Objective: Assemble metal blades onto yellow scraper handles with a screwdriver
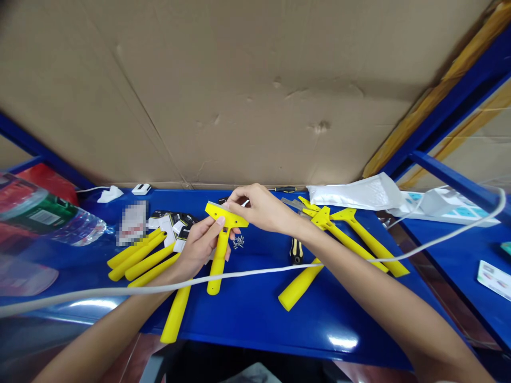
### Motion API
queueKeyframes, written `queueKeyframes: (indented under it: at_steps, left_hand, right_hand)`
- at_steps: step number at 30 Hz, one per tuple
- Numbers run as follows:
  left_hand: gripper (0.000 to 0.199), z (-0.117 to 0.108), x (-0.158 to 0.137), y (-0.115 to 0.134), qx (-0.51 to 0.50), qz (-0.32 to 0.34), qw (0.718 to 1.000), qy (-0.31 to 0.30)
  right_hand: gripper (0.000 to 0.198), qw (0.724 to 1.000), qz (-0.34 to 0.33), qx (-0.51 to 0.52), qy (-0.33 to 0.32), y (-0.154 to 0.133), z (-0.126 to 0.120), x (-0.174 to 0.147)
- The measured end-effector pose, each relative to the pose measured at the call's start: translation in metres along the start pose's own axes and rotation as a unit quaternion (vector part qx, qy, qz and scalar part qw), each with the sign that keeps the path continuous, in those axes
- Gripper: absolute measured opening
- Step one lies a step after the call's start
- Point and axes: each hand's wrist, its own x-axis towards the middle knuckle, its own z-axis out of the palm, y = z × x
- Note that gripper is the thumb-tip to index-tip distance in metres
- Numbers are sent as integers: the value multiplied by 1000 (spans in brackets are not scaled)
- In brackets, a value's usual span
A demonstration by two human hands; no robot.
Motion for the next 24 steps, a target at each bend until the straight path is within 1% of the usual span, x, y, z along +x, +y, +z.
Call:
queueKeyframes:
  at_steps: [6,9,11,13,14,16,18,19,21,22,24]
  left_hand:
    - [47,1,-1,1,-2,7,1000,-6]
    - [46,0,0,-1,-7,9,1000,-7]
    - [45,-1,0,-3,-10,15,1000,-2]
    - [43,-2,1,-5,-14,29,999,3]
    - [43,-3,1,-5,-17,37,999,5]
    - [42,-4,2,-4,-26,54,998,6]
    - [42,-3,2,0,-35,71,997,10]
    - [42,-3,2,3,-41,81,996,15]
    - [42,-2,2,11,-52,99,993,27]
    - [43,-3,2,15,-58,110,992,35]
    - [43,-5,4,22,-68,127,988,49]
  right_hand:
    - [37,1000,0,5,-1,2,3,0]
    - [36,1000,-14,-3,-3,0,1,0]
    - [36,999,-32,-41,7,-2,-8,-3]
    - [36,993,-40,-106,36,-1,-23,-9]
    - [35,987,-32,-146,54,1,-32,-13]
    - [34,973,12,-219,68,10,-51,-25]
    - [31,958,79,-275,21,22,-63,-39]
    - [29,946,112,-305,-10,29,-65,-46]
    - [31,917,181,-347,-75,41,-62,-59]
    - [34,903,213,-361,-96,47,-57,-64]
    - [37,887,248,-375,-108,55,-45,-71]
